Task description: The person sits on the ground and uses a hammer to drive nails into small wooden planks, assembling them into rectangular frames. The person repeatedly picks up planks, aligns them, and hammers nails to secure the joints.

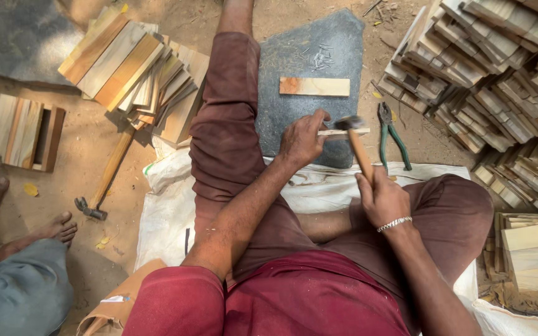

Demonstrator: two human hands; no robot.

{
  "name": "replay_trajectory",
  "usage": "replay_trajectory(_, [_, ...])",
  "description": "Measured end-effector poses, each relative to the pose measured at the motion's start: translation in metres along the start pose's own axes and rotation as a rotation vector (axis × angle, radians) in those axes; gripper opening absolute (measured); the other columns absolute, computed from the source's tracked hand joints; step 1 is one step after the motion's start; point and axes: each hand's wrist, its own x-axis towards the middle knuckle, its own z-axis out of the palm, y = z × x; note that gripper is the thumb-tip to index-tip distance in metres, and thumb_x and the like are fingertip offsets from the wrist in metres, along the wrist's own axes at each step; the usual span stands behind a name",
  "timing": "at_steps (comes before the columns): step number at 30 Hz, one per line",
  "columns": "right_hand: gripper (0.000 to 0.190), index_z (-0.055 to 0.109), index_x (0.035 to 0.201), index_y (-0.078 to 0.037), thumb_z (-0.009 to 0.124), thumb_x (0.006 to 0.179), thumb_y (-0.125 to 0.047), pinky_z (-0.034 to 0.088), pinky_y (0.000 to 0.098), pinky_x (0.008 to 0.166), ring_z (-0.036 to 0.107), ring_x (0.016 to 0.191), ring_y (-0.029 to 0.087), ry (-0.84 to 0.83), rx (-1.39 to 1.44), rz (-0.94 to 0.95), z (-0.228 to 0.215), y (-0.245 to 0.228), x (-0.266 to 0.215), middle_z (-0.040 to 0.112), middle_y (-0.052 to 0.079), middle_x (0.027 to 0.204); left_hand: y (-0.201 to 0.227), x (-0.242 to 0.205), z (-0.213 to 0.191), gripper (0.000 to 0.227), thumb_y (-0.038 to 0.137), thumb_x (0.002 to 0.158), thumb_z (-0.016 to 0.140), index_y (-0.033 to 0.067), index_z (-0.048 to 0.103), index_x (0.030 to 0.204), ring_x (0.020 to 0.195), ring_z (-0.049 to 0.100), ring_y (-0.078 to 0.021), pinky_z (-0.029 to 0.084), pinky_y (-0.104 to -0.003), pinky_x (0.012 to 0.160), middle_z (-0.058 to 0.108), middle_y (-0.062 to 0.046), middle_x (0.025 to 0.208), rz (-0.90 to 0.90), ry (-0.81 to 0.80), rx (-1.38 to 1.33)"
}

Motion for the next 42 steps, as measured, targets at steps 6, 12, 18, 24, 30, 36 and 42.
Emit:
replay_trajectory(6, [0.039, 0.057, 0.123, -0.002, 0.061, 0.102, -0.035, 0.053, 0.0534, 0.062, 0.068, 0.069, 0.044, 0.097, 0.031, 0.028, 0.001, -0.003, -0.005, 0.067, 0.024, 0.074, 0.002, 0.001, -0.002, 0.037, 0.005, 0.085, 0.076, 0.0111, 0.054, 0.114, 0.097, 0.073, -0.0297, 0.056, -0.046, 0.083, 0.074, -0.009, 0.097, 0.066, 0.061, -0.014])
replay_trajectory(12, [0.040, 0.060, 0.100, -0.002, 0.062, 0.102, -0.041, 0.048, 0.0417, 0.055, 0.064, 0.059, 0.031, -0.026, 0.349, 0.185, 0.010, 0.002, 0.006, 0.063, 0.018, 0.068, 0.000, 0.003, -0.007, 0.031, 0.009, 0.086, 0.076, 0.0120, 0.059, 0.112, 0.096, 0.075, -0.0287, 0.055, -0.046, 0.086, 0.076, -0.009, 0.097, -0.022, -0.033, 0.016])
replay_trajectory(18, [0.036, 0.055, 0.091, -0.005, 0.061, 0.101, -0.039, 0.045, 0.0306, 0.047, 0.051, 0.055, 0.010, -0.080, 0.917, 0.361, 0.013, -0.001, 0.021, 0.055, 0.000, 0.065, -0.032, 0.019, 0.014, 0.063, 0.025, 0.086, 0.076, 0.0048, 0.049, 0.139, 0.142, 0.043, -0.0314, 0.028, -0.054, 0.121, 0.054, -0.017, 0.141, 0.043, 0.005, 0.351])
replay_trajectory(24, [0.041, 0.055, 0.095, -0.003, 0.059, 0.104, -0.043, 0.048, 0.0366, 0.050, 0.062, 0.054, 0.018, -0.057, 0.559, 0.329, 0.039, 0.006, 0.077, 0.061, 0.009, 0.064, -0.065, -0.001, 0.049, 0.090, 0.038, 0.094, 0.068, -0.0041, 0.021, 0.159, 0.159, 0.008, -0.0358, 0.013, -0.051, 0.129, 0.011, -0.022, 0.170, 0.006, -0.232, 0.353])
replay_trajectory(30, [0.041, 0.059, 0.103, -0.005, 0.057, 0.106, -0.046, 0.048, 0.0497, 0.056, 0.061, 0.060, 0.033, -0.084, 0.230, 0.180, 0.084, 0.006, 0.091, 0.065, 0.018, 0.067, -0.069, -0.004, 0.050, 0.089, 0.039, 0.097, 0.063, -0.0068, 0.018, 0.158, 0.158, 0.006, -0.0385, 0.011, -0.053, 0.126, 0.008, -0.026, 0.169, 0.021, -0.251, 0.373])
replay_trajectory(36, [0.038, 0.058, 0.099, -0.004, 0.058, 0.104, -0.041, 0.048, 0.0434, 0.054, 0.063, 0.055, 0.026, -0.139, 0.345, 0.321, 0.072, 0.008, 0.094, 0.065, 0.016, 0.065, -0.059, 0.023, 0.040, 0.083, 0.042, 0.097, 0.062, -0.0019, 0.025, 0.157, 0.157, 0.010, -0.0358, 0.009, -0.060, 0.126, 0.014, -0.023, 0.167, -0.079, -0.309, 0.533])
replay_trajectory(42, [0.033, 0.061, 0.096, -0.001, 0.075, 0.094, -0.030, 0.049, 0.0345, 0.054, 0.062, 0.059, 0.016, 0.000, 0.717, 0.353, 0.062, 0.018, 0.090, 0.063, 0.005, 0.067, -0.080, 0.080, 0.031, 0.068, 0.037, 0.094, 0.068, 0.0147, 0.044, 0.153, 0.156, 0.013, -0.0401, 0.014, -0.060, 0.126, 0.019, -0.022, 0.167, -0.011, -0.070, 0.422])
